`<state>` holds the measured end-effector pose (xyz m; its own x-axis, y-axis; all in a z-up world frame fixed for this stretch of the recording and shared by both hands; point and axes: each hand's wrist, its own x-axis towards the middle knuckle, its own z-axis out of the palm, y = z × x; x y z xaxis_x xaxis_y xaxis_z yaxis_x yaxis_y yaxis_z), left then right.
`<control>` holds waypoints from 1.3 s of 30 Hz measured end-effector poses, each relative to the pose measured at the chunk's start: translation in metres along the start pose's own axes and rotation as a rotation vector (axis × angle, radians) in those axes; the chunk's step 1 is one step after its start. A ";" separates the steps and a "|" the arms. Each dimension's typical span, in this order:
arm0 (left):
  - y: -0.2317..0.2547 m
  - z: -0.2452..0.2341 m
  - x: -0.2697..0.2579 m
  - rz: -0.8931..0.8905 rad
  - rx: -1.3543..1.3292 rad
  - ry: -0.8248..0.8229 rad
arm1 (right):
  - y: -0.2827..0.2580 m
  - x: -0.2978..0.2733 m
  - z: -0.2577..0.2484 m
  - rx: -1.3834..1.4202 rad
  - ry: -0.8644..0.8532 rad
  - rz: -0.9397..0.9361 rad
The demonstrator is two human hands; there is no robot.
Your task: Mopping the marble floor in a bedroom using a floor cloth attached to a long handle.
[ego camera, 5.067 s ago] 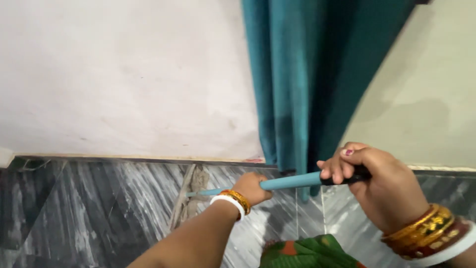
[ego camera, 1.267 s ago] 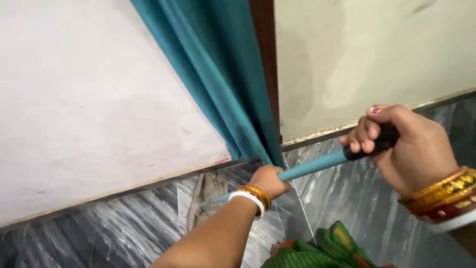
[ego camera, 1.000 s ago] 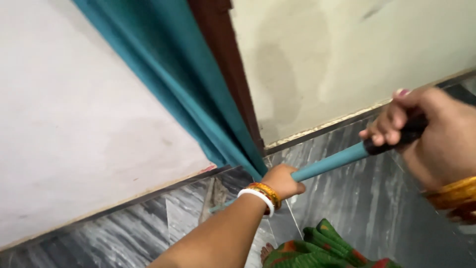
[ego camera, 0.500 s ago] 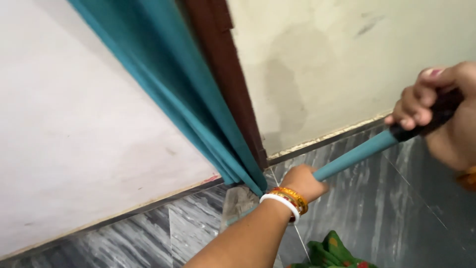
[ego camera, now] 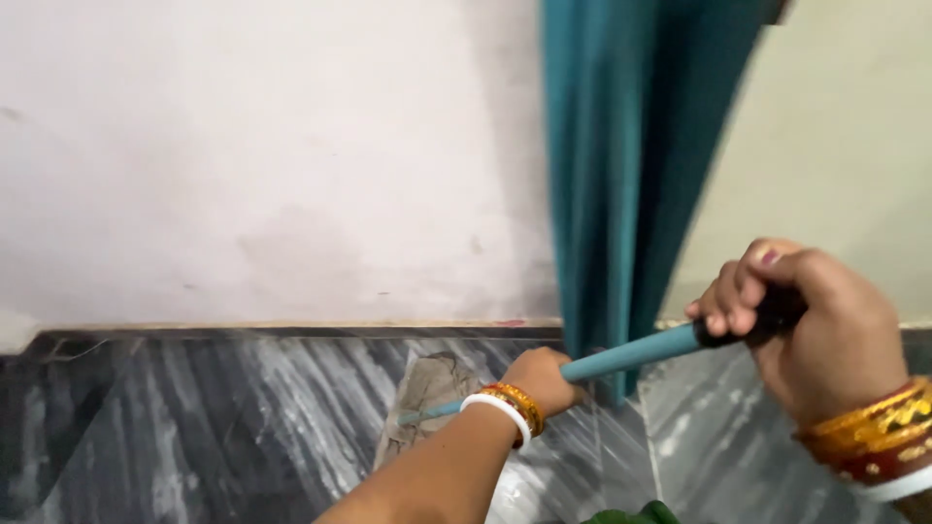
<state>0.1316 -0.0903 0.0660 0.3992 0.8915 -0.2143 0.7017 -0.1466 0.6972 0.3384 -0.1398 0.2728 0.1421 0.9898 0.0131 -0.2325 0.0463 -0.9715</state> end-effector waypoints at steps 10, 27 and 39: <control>-0.128 -0.059 -0.069 -0.305 -0.008 0.182 | 0.075 -0.013 0.120 -0.058 -0.244 0.139; -0.141 -0.140 -0.090 -0.475 0.013 0.396 | 0.153 0.056 0.205 -0.054 -0.767 0.167; -0.152 -0.174 -0.086 -0.591 0.046 0.455 | 0.160 0.085 0.249 -0.041 -0.887 0.086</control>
<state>-0.1116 -0.0704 0.0976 -0.3284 0.9153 -0.2332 0.7515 0.4028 0.5225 0.0734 -0.0151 0.1772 -0.6754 0.7304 0.1017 -0.1708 -0.0208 -0.9851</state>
